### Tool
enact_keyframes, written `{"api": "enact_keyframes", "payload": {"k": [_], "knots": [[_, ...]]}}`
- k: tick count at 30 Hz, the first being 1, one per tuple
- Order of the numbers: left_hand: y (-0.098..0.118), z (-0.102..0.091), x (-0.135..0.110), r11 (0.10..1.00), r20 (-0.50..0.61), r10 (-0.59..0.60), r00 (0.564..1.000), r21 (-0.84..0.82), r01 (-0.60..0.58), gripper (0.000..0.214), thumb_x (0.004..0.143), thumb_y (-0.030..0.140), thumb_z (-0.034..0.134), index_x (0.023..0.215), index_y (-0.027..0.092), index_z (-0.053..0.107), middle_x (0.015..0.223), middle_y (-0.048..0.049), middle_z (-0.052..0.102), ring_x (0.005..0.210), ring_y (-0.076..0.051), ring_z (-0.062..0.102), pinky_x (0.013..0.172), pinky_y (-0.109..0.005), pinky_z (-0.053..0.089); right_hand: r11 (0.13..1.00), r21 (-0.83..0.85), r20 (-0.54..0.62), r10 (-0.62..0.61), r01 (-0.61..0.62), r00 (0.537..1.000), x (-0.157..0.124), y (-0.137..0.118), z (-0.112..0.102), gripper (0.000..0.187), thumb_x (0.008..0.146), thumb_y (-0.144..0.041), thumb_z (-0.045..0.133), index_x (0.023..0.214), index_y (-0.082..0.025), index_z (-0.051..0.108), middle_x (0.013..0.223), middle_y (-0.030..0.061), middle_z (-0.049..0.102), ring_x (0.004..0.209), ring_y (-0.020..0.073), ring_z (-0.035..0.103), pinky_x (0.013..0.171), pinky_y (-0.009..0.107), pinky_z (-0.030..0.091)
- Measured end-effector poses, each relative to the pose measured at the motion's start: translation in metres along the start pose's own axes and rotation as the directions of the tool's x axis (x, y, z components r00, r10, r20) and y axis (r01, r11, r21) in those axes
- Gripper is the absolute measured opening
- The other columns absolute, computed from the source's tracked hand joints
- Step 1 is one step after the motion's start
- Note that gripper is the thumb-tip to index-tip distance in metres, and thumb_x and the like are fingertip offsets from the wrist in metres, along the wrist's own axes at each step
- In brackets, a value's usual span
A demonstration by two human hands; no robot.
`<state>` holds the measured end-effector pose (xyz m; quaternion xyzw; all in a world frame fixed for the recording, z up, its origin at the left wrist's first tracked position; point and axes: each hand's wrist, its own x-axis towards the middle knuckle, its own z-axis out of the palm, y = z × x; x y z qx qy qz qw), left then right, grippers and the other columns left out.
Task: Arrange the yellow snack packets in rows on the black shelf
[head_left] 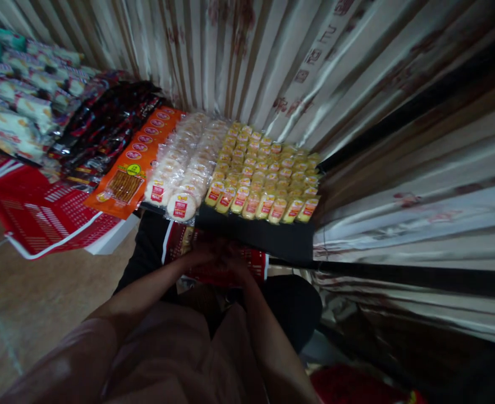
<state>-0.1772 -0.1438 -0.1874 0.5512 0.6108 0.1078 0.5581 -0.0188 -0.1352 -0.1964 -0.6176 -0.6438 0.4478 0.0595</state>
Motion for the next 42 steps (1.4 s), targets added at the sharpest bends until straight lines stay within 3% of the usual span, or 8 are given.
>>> {"api": "enact_keyframes", "payload": {"k": [5, 13, 20, 27, 30, 34, 37, 42], "knots": [[0.014, -0.008, -0.023, 0.955, -0.042, 0.078, 0.996, -0.283, -0.087, 0.03, 0.073, 0.033, 0.057, 0.098, 0.02, 0.068, 0.104, -0.0041, 0.069, 0.103, -0.023, 0.058, 0.09, -0.032, 0.042, 0.973, 0.229, -0.038, 0.047, -0.037, 0.998, -0.022, -0.007, -0.015, 0.027, 0.074, -0.035, 0.055, 0.094, -0.021, 0.066, 0.099, 0.0053, 0.067, 0.093, 0.0204, 0.061, 0.082, 0.035, 0.048], [0.03, 0.001, -0.056, 0.678, 0.01, 0.059, 0.998, -0.735, -0.033, 0.042, 0.065, 0.041, 0.067, 0.094, 0.012, 0.066, 0.087, -0.0077, 0.07, 0.082, -0.019, 0.062, 0.08, -0.032, 0.047, 0.842, 0.539, -0.156, 0.098, 0.002, 0.983, -0.062, -0.018, -0.034, 0.045, 0.069, -0.053, 0.056, 0.092, -0.016, 0.063, 0.09, 0.0071, 0.068, 0.083, 0.0216, 0.064, 0.069, 0.033, 0.052], [0.063, -0.006, -0.09, 0.682, -0.001, 0.149, 0.989, -0.724, -0.103, 0.049, 0.067, 0.031, 0.066, 0.114, 0.019, 0.057, 0.095, -0.0046, 0.066, 0.08, -0.016, 0.061, 0.069, -0.025, 0.046, 0.572, 0.818, -0.231, 0.23, 0.06, 0.945, -0.097, -0.021, -0.048, 0.055, 0.058, -0.053, 0.067, 0.101, -0.02, 0.056, 0.1, 0.0065, 0.064, 0.085, 0.0225, 0.063, 0.063, 0.032, 0.053], [0.107, -0.001, -0.103, 0.821, 0.069, 0.32, 0.945, -0.517, -0.24, 0.048, 0.063, 0.033, 0.066, 0.107, 0.016, 0.056, 0.087, -0.0029, 0.065, 0.074, -0.014, 0.058, 0.063, -0.023, 0.041, 0.623, 0.776, -0.205, 0.099, 0.1, 0.974, -0.117, -0.028, -0.069, 0.043, 0.072, -0.055, 0.054, 0.096, -0.02, 0.06, 0.076, 0.0016, 0.066, 0.063, 0.0164, 0.061, 0.05, 0.025, 0.045], [0.121, 0.002, -0.099, 0.808, 0.015, 0.35, 0.936, -0.51, -0.294, 0.049, 0.064, 0.038, 0.066, 0.105, 0.015, 0.054, 0.083, -0.0034, 0.064, 0.071, -0.014, 0.058, 0.06, -0.022, 0.041, 0.753, 0.649, -0.247, 0.077, 0.106, 0.966, -0.124, -0.03, -0.08, 0.046, 0.081, -0.058, 0.039, 0.094, -0.019, 0.061, 0.056, -0.0013, 0.06, 0.05, 0.0148, 0.055, 0.048, 0.025, 0.042], [0.137, 0.004, -0.086, 0.833, -0.081, 0.352, 0.932, -0.428, -0.351, 0.048, 0.065, 0.044, 0.064, 0.1, 0.013, 0.053, 0.071, -0.0019, 0.062, 0.064, -0.015, 0.058, 0.055, -0.024, 0.042, 0.952, 0.232, -0.539, -0.044, 0.198, 0.841, -0.13, -0.034, -0.093, 0.04, 0.088, -0.047, 0.033, 0.089, -0.02, 0.063, 0.076, 0.0038, 0.066, 0.071, 0.0172, 0.062, 0.069, 0.028, 0.046], [0.15, 0.003, -0.075, 0.85, -0.119, 0.361, 0.925, -0.366, -0.379, 0.042, 0.067, 0.047, 0.061, 0.092, 0.014, 0.053, 0.07, -0.0012, 0.061, 0.06, -0.014, 0.057, 0.052, -0.023, 0.042, 0.964, 0.004, -0.697, -0.189, 0.267, 0.692, -0.131, -0.037, -0.098, 0.034, 0.089, -0.036, 0.038, 0.105, -0.019, 0.062, 0.103, 0.0082, 0.064, 0.093, 0.019, 0.06, 0.084, 0.029, 0.045], [0.17, 0.007, -0.055, 0.889, -0.198, 0.359, 0.912, -0.226, -0.399, 0.035, 0.073, 0.05, 0.053, 0.083, 0.016, 0.053, 0.06, 0.0026, 0.054, 0.054, -0.012, 0.053, 0.048, -0.021, 0.04, 0.931, -0.232, -0.732, -0.358, 0.282, 0.58, -0.123, -0.036, -0.098, 0.038, 0.087, -0.036, 0.047, 0.12, -0.017, 0.054, 0.112, 0.0106, 0.06, 0.101, 0.0208, 0.056, 0.088, 0.032, 0.045]]}}
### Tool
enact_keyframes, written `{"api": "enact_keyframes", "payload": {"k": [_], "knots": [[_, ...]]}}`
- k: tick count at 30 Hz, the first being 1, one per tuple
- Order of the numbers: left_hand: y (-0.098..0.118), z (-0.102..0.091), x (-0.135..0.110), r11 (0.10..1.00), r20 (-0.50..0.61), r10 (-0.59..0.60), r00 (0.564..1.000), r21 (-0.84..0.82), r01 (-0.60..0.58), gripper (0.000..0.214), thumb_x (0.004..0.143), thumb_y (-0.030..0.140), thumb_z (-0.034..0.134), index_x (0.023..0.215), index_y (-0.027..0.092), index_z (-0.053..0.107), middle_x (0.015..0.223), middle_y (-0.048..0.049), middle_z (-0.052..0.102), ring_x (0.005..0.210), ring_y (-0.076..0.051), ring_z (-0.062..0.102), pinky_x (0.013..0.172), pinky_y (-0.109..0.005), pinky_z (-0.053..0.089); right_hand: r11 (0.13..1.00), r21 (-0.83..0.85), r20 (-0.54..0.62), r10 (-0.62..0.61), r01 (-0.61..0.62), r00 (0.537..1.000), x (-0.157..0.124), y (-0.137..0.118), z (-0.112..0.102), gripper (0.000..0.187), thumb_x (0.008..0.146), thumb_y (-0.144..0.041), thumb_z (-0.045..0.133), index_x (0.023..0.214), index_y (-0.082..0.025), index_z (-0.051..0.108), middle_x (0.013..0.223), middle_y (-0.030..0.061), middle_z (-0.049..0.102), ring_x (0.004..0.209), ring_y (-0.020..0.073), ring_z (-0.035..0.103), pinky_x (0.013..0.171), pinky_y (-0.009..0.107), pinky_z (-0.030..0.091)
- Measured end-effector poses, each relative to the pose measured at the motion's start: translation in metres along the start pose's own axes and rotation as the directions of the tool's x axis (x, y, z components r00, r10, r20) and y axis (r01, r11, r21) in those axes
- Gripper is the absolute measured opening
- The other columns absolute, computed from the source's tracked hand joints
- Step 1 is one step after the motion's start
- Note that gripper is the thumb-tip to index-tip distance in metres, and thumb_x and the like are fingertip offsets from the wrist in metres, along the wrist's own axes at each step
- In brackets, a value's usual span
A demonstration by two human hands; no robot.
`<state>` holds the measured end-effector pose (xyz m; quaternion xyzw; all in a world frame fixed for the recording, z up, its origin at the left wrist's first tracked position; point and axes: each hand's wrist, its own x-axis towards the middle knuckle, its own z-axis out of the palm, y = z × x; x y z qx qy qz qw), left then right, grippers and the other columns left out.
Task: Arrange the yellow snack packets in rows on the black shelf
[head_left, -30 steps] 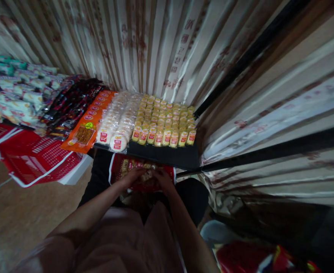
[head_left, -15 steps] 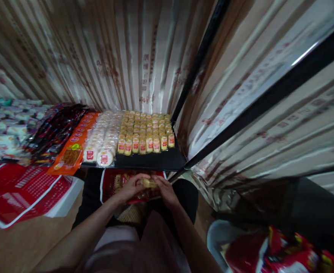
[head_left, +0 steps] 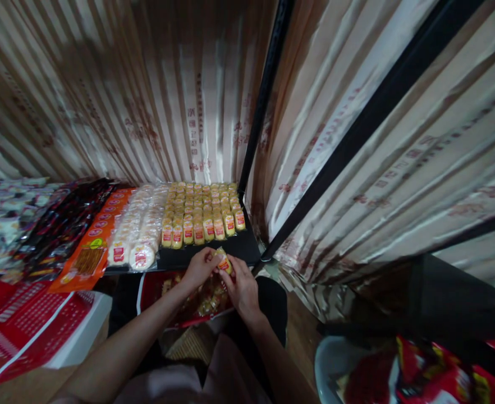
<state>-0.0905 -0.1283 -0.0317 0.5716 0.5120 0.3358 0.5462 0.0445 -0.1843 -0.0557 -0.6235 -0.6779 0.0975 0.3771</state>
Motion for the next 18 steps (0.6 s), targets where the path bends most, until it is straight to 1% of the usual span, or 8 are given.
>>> {"api": "enact_keyframes", "payload": {"k": [2, 4, 7, 9, 13, 16, 18], "knots": [[0.002, 0.005, 0.009, 0.995, -0.054, 0.028, 0.998, 0.098, -0.022, 0.033, 0.075, 0.05, 0.051, 0.08, 0.017, 0.054, 0.06, 0.0029, 0.054, 0.054, -0.012, 0.053, 0.049, -0.021, 0.04, 0.996, -0.086, -0.067, -0.028, 0.022, 0.997, 0.003, 0.004, 0.004, 0.043, 0.086, -0.036, 0.049, 0.124, -0.016, 0.05, 0.113, 0.0123, 0.059, 0.103, 0.023, 0.054, 0.088, 0.036, 0.046], [0.005, 0.011, 0.018, 0.98, -0.094, 0.065, 0.994, 0.196, -0.045, 0.032, 0.077, 0.049, 0.051, 0.078, 0.018, 0.056, 0.062, 0.0027, 0.056, 0.058, -0.012, 0.054, 0.054, -0.022, 0.041, 0.989, -0.147, -0.119, -0.033, 0.015, 0.992, 0.008, 0.008, 0.008, 0.045, 0.085, -0.036, 0.048, 0.125, -0.014, 0.049, 0.112, 0.0128, 0.058, 0.102, 0.024, 0.052, 0.087, 0.038, 0.046], [0.013, 0.018, 0.03, 0.952, -0.119, 0.104, 0.987, 0.298, -0.065, 0.03, 0.078, 0.047, 0.051, 0.079, 0.018, 0.058, 0.065, 0.0022, 0.058, 0.062, -0.012, 0.056, 0.06, -0.023, 0.042, 0.985, -0.17, -0.176, -0.016, -0.014, 0.984, 0.017, 0.014, 0.013, 0.042, 0.087, -0.034, 0.044, 0.124, -0.014, 0.049, 0.111, 0.0122, 0.059, 0.101, 0.0241, 0.05, 0.088, 0.039, 0.044], [0.02, 0.022, 0.038, 0.942, -0.12, 0.121, 0.985, 0.328, -0.076, 0.029, 0.079, 0.046, 0.051, 0.079, 0.018, 0.059, 0.067, 0.0015, 0.059, 0.065, -0.013, 0.056, 0.062, -0.024, 0.043, 0.987, -0.153, -0.207, 0.013, -0.045, 0.978, 0.025, 0.017, 0.016, 0.042, 0.088, -0.034, 0.041, 0.124, -0.014, 0.049, 0.112, 0.0125, 0.059, 0.102, 0.0242, 0.05, 0.09, 0.04, 0.043], [0.03, 0.03, 0.052, 0.952, -0.114, 0.126, 0.985, 0.293, -0.088, 0.027, 0.08, 0.041, 0.052, 0.086, 0.017, 0.061, 0.072, -0.0008, 0.062, 0.067, -0.013, 0.057, 0.067, -0.025, 0.046, 0.989, -0.056, -0.24, 0.121, -0.138, 0.963, 0.042, 0.024, 0.024, 0.045, 0.088, -0.032, 0.037, 0.127, -0.011, 0.045, 0.113, 0.0147, 0.056, 0.104, 0.0239, 0.05, 0.09, 0.038, 0.043], [0.031, 0.036, 0.061, 0.977, -0.113, 0.13, 0.985, 0.183, -0.108, 0.025, 0.081, 0.031, 0.051, 0.097, 0.016, 0.06, 0.082, -0.0038, 0.065, 0.076, -0.014, 0.06, 0.075, -0.027, 0.048, 0.979, 0.011, -0.277, 0.198, -0.203, 0.94, 0.055, 0.032, 0.03, 0.047, 0.088, -0.031, 0.036, 0.13, -0.01, 0.042, 0.113, 0.0158, 0.053, 0.105, 0.0241, 0.051, 0.089, 0.037, 0.044], [0.029, 0.04, 0.066, 0.989, -0.092, 0.133, 0.987, 0.083, -0.125, 0.024, 0.08, 0.024, 0.051, 0.1, 0.016, 0.06, 0.088, -0.005, 0.066, 0.083, -0.015, 0.061, 0.082, -0.029, 0.048, 0.97, 0.024, -0.301, 0.236, -0.24, 0.924, 0.063, 0.038, 0.034, 0.048, 0.088, -0.031, 0.034, 0.13, -0.008, 0.042, 0.112, 0.0173, 0.053, 0.106, 0.0253, 0.051, 0.089, 0.038, 0.043]]}}
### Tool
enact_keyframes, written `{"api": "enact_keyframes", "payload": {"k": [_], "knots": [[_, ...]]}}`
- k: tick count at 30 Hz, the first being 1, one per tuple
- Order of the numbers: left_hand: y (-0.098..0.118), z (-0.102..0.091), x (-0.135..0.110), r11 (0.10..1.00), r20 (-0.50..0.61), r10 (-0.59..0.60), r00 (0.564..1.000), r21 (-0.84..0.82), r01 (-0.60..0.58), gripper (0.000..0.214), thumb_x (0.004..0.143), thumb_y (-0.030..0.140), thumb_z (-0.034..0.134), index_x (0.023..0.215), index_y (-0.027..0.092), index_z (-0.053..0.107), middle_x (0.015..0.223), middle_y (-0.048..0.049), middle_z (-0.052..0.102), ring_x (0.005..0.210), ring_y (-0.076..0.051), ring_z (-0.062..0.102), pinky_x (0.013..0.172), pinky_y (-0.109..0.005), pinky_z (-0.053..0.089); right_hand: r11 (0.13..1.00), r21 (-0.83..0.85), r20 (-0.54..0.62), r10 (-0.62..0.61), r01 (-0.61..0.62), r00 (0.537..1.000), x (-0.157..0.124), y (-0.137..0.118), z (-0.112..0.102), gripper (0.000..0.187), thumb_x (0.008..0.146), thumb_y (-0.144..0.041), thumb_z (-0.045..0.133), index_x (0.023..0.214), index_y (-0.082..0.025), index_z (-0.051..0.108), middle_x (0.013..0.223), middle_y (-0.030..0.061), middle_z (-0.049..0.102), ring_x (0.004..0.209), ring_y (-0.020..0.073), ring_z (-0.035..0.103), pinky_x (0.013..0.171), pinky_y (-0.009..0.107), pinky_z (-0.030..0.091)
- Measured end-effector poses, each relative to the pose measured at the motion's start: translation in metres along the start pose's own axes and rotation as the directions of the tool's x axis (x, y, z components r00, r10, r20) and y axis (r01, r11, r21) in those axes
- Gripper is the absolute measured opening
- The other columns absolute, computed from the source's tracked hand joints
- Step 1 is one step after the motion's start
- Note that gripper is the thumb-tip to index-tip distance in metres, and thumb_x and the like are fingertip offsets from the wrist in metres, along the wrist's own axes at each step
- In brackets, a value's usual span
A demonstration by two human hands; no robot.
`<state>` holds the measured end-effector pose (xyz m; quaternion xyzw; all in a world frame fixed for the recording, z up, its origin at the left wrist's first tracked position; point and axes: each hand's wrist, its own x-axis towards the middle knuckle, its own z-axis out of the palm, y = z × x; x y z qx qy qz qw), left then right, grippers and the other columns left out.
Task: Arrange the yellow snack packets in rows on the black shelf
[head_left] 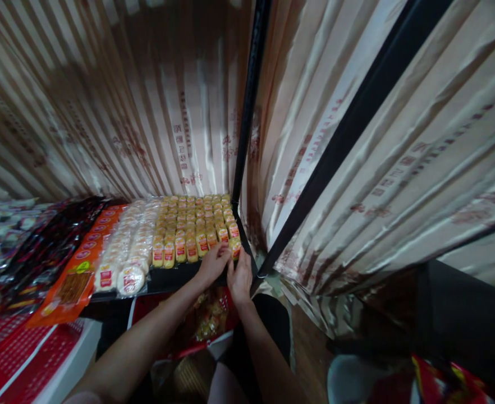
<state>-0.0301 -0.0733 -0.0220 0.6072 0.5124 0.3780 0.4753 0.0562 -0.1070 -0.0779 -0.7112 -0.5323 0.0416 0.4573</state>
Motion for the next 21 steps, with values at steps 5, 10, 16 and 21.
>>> {"api": "enact_keyframes", "payload": {"k": [5, 10, 16, 21], "knots": [[-0.006, 0.012, 0.009, 0.98, 0.029, -0.015, 0.999, -0.197, 0.021, 0.023, 0.078, 0.016, 0.052, 0.099, 0.016, 0.062, 0.101, -0.0074, 0.065, 0.095, -0.016, 0.06, 0.091, -0.032, 0.045, 0.998, -0.004, -0.052, 0.055, -0.055, 0.997, 0.017, 0.008, 0.008, 0.049, 0.088, -0.031, 0.032, 0.129, -0.007, 0.043, 0.119, 0.0189, 0.051, 0.112, 0.0265, 0.048, 0.094, 0.038, 0.039], [-0.014, 0.019, 0.017, 0.966, 0.019, -0.078, 0.997, -0.244, 0.08, 0.027, 0.08, 0.019, 0.053, 0.105, 0.016, 0.061, 0.116, -0.0093, 0.061, 0.105, -0.019, 0.057, 0.095, -0.034, 0.044, 0.992, 0.005, -0.056, 0.122, -0.122, 0.991, 0.034, 0.013, 0.01, 0.052, 0.087, -0.036, 0.037, 0.131, -0.01, 0.04, 0.122, 0.0185, 0.05, 0.114, 0.0268, 0.047, 0.094, 0.04, 0.039], [-0.022, 0.018, 0.022, 0.972, -0.001, -0.118, 0.993, -0.206, 0.115, 0.029, 0.079, 0.019, 0.053, 0.107, 0.017, 0.061, 0.116, -0.0091, 0.061, 0.106, -0.02, 0.057, 0.094, -0.035, 0.044, 0.99, 0.048, -0.08, 0.137, -0.133, 0.987, 0.047, 0.013, 0.015, 0.044, 0.085, -0.037, 0.043, 0.12, -0.011, 0.046, 0.114, 0.0168, 0.056, 0.105, 0.0257, 0.051, 0.09, 0.038, 0.04], [-0.022, 0.017, 0.02, 0.979, 0.027, -0.05, 0.998, -0.194, 0.055, 0.028, 0.079, 0.017, 0.05, 0.104, 0.018, 0.062, 0.112, -0.0071, 0.064, 0.102, -0.019, 0.059, 0.093, -0.034, 0.044, 0.992, 0.036, -0.1, 0.128, -0.125, 0.987, 0.05, 0.013, 0.02, 0.041, 0.084, -0.04, 0.046, 0.112, -0.012, 0.048, 0.107, 0.0168, 0.056, 0.099, 0.026, 0.052, 0.084, 0.037, 0.041]]}}
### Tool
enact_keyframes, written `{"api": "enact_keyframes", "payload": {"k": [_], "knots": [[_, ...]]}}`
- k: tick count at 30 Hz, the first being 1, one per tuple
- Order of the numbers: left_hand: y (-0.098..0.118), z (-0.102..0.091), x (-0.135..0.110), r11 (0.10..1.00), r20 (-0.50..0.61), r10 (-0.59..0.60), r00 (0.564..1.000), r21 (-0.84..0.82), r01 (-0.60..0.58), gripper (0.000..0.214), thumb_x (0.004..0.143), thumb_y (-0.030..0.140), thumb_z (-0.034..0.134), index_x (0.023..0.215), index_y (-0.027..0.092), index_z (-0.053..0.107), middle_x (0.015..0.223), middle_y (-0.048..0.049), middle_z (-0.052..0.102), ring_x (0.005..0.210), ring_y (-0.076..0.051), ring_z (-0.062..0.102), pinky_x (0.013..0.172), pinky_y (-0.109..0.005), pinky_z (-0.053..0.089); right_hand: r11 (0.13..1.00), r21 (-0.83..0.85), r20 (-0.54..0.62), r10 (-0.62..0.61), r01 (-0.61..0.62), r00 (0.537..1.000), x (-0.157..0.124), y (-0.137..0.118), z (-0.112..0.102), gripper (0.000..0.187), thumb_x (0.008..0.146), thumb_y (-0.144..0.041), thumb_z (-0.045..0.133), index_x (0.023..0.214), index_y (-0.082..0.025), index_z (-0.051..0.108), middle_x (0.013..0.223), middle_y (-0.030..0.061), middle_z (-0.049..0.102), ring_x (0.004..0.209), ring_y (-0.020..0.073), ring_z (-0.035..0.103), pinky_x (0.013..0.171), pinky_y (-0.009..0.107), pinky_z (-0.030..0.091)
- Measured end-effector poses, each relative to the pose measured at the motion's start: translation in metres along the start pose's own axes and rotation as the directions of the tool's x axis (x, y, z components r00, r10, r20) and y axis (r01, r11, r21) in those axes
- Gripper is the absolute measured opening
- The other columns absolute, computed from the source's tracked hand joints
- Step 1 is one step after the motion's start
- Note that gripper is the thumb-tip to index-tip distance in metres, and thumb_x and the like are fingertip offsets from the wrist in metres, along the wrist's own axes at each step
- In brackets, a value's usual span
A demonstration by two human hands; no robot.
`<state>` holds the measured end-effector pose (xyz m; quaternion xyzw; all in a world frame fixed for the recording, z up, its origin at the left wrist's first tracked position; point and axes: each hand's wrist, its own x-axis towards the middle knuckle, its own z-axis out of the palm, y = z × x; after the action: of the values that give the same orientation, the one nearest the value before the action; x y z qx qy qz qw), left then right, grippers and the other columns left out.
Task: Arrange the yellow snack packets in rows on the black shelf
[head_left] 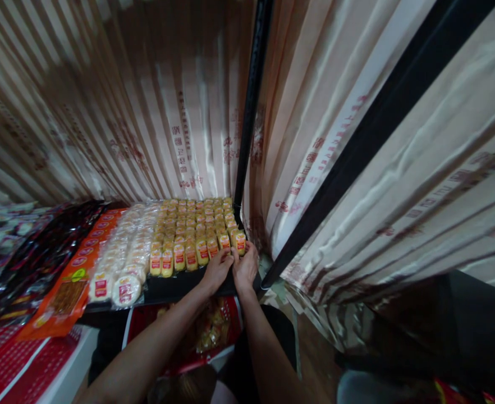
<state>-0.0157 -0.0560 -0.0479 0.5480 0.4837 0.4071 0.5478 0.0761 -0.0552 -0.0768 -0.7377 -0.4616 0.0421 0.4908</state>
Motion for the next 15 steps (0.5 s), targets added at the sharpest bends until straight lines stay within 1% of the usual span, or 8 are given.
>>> {"api": "enact_keyframes", "payload": {"k": [4, 8, 12, 15], "knots": [[-0.0004, 0.0, -0.0002, 1.0, 0.021, -0.005, 1.0, 0.015, 0.005, 0.029, 0.079, 0.015, 0.05, 0.106, 0.019, 0.06, 0.109, -0.0053, 0.065, 0.099, -0.016, 0.06, 0.091, -0.031, 0.046, 0.998, 0.006, 0.01, -0.056, 0.056, 0.998, -0.0002, 0.0022, -0.0002, 0.037, 0.085, -0.042, 0.043, 0.109, -0.014, 0.05, 0.105, 0.0155, 0.055, 0.1, 0.0255, 0.05, 0.085, 0.039, 0.04], [-0.0045, 0.0013, 0.0018, 0.999, -0.008, -0.015, 1.0, 0.032, 0.016, 0.03, 0.078, 0.014, 0.052, 0.106, 0.017, 0.06, 0.11, -0.0069, 0.064, 0.099, -0.017, 0.059, 0.091, -0.031, 0.045, 0.995, 0.037, 0.026, -0.094, 0.093, 0.995, -0.0018, 0.0026, -0.0028, 0.036, 0.088, -0.037, 0.036, 0.111, -0.014, 0.051, 0.108, 0.0154, 0.054, 0.102, 0.0241, 0.048, 0.088, 0.039, 0.04], [-0.0068, 0.0033, 0.0025, 0.998, -0.028, -0.028, 0.999, 0.056, 0.029, 0.03, 0.079, 0.015, 0.051, 0.107, 0.015, 0.06, 0.109, -0.0082, 0.065, 0.099, -0.018, 0.06, 0.092, -0.032, 0.045, 0.994, 0.048, 0.046, -0.101, 0.099, 0.994, -0.0027, -0.0002, -0.005, 0.036, 0.089, -0.033, 0.032, 0.113, -0.013, 0.05, 0.107, 0.015, 0.054, 0.102, 0.0233, 0.049, 0.089, 0.038, 0.04], [-0.0049, 0.0036, 0.0012, 0.998, 0.001, -0.008, 1.0, 0.064, 0.008, 0.03, 0.079, 0.017, 0.051, 0.107, 0.017, 0.061, 0.107, -0.0072, 0.066, 0.098, -0.018, 0.06, 0.091, -0.031, 0.045, 0.996, 0.008, 0.063, -0.092, 0.092, 0.994, -0.0031, -0.0012, -0.0051, 0.036, 0.089, -0.035, 0.033, 0.113, -0.013, 0.051, 0.105, 0.0142, 0.055, 0.099, 0.0235, 0.05, 0.087, 0.038, 0.041]]}}
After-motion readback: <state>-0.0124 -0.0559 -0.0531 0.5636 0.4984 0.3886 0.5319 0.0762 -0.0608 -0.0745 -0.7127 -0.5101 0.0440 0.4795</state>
